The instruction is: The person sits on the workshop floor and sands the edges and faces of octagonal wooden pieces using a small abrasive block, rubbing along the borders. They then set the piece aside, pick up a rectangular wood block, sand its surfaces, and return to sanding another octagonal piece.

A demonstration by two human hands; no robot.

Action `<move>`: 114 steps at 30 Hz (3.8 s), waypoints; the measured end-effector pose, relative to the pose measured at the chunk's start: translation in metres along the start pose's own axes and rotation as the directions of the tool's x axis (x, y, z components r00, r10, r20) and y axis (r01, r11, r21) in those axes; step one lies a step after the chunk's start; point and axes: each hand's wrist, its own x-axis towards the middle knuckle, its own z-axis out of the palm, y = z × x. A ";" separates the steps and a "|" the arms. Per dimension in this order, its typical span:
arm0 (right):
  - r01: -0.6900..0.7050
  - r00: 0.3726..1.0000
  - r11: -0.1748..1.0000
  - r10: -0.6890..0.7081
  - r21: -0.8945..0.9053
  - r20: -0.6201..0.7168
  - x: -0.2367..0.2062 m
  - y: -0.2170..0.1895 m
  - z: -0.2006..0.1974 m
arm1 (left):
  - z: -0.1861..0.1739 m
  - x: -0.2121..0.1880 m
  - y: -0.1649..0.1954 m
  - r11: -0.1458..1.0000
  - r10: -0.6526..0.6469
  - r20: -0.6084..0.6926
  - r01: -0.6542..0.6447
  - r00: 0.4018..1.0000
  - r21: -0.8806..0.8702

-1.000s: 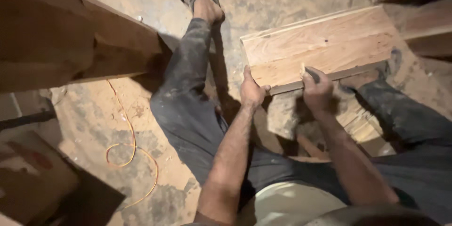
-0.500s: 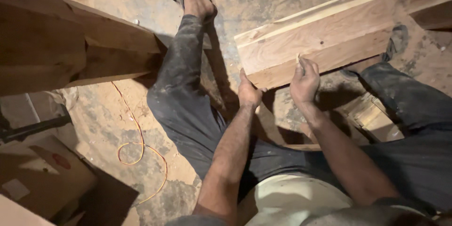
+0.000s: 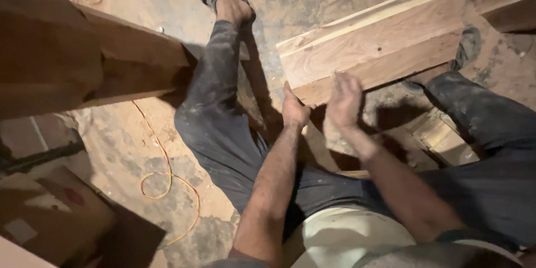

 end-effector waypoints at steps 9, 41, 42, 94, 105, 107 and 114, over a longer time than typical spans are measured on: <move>0.065 0.998 0.893 -0.047 -0.446 0.053 -0.004 0.001 0.007 | 0.001 0.001 0.003 1.000 -0.003 0.004 0.003 1.000 -0.027; 0.450 0.893 0.480 -0.268 -0.753 0.363 -0.005 0.021 -0.024 | 0.003 0.001 0.002 0.999 0.031 -0.032 -0.033 0.999 -0.041; 0.463 0.886 0.468 -0.248 -0.753 0.392 -0.006 0.021 -0.026 | 0.003 0.001 0.004 0.999 0.013 -0.034 -0.014 0.999 -0.035; 0.022 0.984 0.965 0.027 -0.263 0.179 -0.019 0.054 -0.015 | 0.000 0.006 0.006 0.990 0.138 -0.040 -0.137 0.990 0.039; -0.151 0.988 0.906 0.147 -0.395 -0.041 0.025 0.153 -0.204 | 0.007 0.046 0.054 0.999 0.013 -0.436 -0.035 0.900 -0.042; -0.055 0.995 0.928 0.020 -0.368 -0.099 0.037 0.173 -0.228 | 0.009 0.052 0.060 0.992 -0.124 -0.462 0.107 0.878 -0.063; -0.076 0.997 0.930 0.066 -0.360 -0.040 0.041 0.185 -0.221 | 0.009 0.055 0.059 0.989 -0.120 -0.525 0.148 0.843 0.012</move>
